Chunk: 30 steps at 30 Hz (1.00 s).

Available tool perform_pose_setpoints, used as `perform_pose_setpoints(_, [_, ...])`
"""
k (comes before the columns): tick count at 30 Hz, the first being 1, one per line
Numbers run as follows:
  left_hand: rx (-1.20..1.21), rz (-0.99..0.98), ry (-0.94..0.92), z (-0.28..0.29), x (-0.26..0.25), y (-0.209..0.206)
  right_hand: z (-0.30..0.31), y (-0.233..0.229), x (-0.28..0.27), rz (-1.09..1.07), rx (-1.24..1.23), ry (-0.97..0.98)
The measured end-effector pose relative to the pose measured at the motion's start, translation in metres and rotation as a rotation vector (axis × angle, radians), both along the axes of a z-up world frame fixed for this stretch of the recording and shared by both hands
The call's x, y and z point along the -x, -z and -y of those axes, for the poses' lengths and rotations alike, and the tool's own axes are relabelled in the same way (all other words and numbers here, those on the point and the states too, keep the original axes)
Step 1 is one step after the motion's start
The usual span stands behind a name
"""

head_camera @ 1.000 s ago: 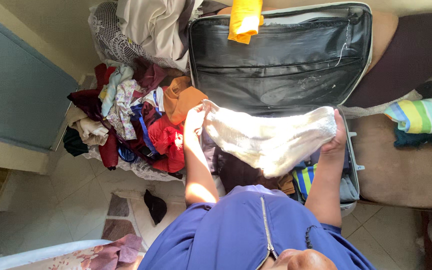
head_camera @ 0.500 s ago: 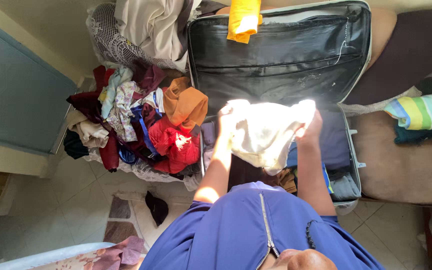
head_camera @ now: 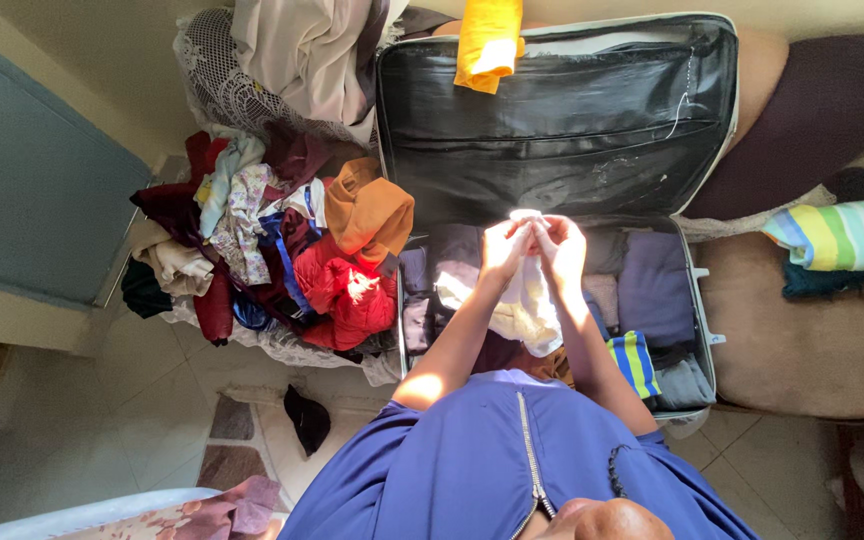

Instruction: The person picks up clothing items from a pile, folds them by hand, and places them into an open suitcase.

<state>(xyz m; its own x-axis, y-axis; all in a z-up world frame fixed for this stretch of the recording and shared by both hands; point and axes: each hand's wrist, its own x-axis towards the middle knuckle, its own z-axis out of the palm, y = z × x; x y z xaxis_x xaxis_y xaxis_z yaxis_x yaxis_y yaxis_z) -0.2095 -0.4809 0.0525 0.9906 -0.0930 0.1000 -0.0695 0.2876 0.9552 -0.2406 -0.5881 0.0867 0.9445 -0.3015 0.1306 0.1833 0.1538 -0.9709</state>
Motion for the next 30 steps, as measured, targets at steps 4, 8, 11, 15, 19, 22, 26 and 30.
perform_pose_setpoints(4, [-0.024,-0.093,-0.045,0.001,-0.003,0.000,-0.007,0.002,0.002,-0.013,-0.022,-0.019])
perform_pose_setpoints(8, [-0.110,-0.053,-0.022,-0.001,-0.003,-0.012,-0.005,0.003,0.002,0.041,-0.071,-0.075])
perform_pose_setpoints(11, [-0.194,0.033,-0.001,-0.007,0.003,-0.016,0.001,0.007,-0.001,0.047,0.113,-0.081])
perform_pose_setpoints(15, [-0.128,-0.015,0.003,-0.004,-0.004,-0.007,0.012,0.002,0.004,0.083,0.510,-0.042])
perform_pose_setpoints(19, [-0.259,0.054,0.009,-0.011,-0.013,-0.009,0.027,-0.027,0.011,0.259,0.672,0.053])
perform_pose_setpoints(22, [-0.427,0.200,0.084,-0.026,-0.016,-0.026,0.036,-0.039,0.013,0.301,0.684,-0.076])
perform_pose_setpoints(26, [-0.282,0.141,0.106,-0.035,-0.025,-0.031,0.042,-0.028,0.013,0.023,0.401,-0.293])
perform_pose_setpoints(30, [-0.202,0.196,0.016,-0.054,-0.051,-0.011,0.052,-0.015,0.010,0.043,0.305,-0.416])
